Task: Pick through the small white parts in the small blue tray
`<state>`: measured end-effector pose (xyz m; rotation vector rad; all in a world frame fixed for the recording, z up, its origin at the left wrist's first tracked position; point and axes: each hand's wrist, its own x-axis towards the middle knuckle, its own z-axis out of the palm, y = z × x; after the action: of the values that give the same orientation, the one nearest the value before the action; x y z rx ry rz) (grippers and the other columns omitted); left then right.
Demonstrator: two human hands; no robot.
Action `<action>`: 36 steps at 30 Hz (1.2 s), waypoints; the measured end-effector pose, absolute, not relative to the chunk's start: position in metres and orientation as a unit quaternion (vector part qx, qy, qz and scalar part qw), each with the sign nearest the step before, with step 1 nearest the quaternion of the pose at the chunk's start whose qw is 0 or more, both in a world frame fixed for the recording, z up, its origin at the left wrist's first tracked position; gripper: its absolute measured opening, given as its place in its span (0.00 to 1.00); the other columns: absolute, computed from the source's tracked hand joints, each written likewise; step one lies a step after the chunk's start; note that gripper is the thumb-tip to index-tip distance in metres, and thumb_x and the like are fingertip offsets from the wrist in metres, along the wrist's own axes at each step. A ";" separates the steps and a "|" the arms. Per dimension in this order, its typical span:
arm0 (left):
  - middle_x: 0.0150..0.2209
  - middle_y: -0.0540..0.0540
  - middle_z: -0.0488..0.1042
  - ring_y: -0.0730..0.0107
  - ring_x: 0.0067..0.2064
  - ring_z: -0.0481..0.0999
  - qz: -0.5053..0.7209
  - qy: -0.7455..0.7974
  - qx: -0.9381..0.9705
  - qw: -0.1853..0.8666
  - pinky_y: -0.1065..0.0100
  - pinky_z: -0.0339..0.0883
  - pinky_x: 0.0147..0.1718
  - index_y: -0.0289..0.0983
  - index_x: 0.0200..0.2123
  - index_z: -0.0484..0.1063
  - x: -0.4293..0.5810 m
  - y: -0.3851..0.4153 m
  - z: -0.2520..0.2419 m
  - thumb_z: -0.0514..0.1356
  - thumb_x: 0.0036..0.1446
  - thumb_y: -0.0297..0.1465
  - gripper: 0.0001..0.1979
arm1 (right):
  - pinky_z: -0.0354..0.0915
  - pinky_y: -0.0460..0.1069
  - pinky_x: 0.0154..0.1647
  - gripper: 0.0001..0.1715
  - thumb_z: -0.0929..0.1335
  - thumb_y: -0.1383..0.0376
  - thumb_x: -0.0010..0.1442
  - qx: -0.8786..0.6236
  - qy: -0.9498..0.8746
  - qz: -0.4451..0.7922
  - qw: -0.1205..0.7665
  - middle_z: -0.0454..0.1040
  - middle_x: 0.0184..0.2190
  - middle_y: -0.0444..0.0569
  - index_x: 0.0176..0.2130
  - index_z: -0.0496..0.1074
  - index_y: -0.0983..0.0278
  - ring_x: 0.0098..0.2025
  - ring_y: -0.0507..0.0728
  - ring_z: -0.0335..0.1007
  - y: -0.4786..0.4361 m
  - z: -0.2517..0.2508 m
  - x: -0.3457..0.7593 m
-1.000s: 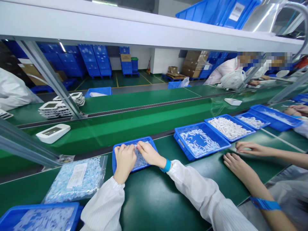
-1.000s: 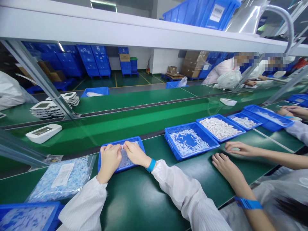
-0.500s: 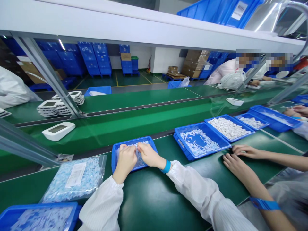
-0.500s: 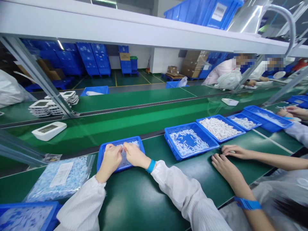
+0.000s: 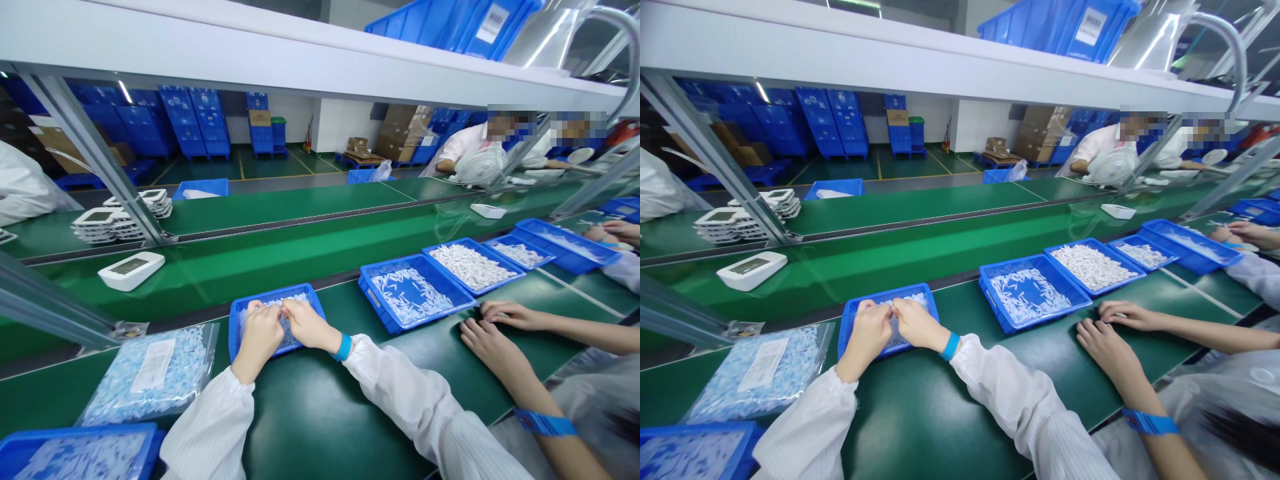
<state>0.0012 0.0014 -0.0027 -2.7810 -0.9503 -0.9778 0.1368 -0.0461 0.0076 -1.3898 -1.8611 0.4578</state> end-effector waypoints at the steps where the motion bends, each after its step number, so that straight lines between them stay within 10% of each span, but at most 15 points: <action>1: 0.19 0.48 0.69 0.69 0.22 0.66 -0.314 -0.307 -0.898 0.021 0.61 0.60 0.38 0.38 0.23 0.65 0.001 0.001 -0.002 0.47 0.43 0.17 0.12 | 0.54 0.46 0.33 0.12 0.57 0.78 0.57 -0.544 -0.728 0.181 0.376 0.66 0.26 0.45 0.29 0.60 0.63 0.29 0.53 0.60 -0.046 0.007 0.137; 20: 0.28 0.46 0.73 0.64 0.33 0.71 -0.270 -0.335 -0.900 -0.072 0.61 0.57 0.38 0.37 0.29 0.65 -0.003 0.003 0.004 0.44 0.59 0.23 0.13 | 0.56 0.46 0.33 0.13 0.55 0.67 0.66 -0.533 -0.716 0.221 0.392 0.64 0.27 0.44 0.30 0.60 0.62 0.30 0.52 0.61 -0.042 0.010 0.139; 26: 0.42 0.44 0.76 0.63 0.43 0.73 -0.310 -0.356 -0.877 -0.091 0.61 0.56 0.42 0.38 0.45 0.67 -0.004 0.000 0.007 0.44 0.64 0.28 0.14 | 0.55 0.46 0.33 0.14 0.55 0.65 0.68 -0.533 -0.714 0.205 0.405 0.63 0.27 0.44 0.30 0.59 0.63 0.29 0.52 0.59 -0.044 0.012 0.139; 36: 0.30 0.47 0.74 0.66 0.34 0.71 -0.323 -0.342 -0.881 -0.050 0.63 0.55 0.38 0.37 0.31 0.68 -0.007 0.000 0.010 0.44 0.64 0.29 0.15 | 0.53 0.46 0.34 0.14 0.56 0.67 0.67 -0.550 -0.736 0.117 0.376 0.62 0.25 0.44 0.29 0.61 0.64 0.29 0.52 0.57 -0.044 0.009 0.139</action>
<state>-0.0065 0.0004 0.0098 -2.8599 -1.1095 -1.0467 0.1394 -0.0442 0.0090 -1.4079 -1.8834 0.2999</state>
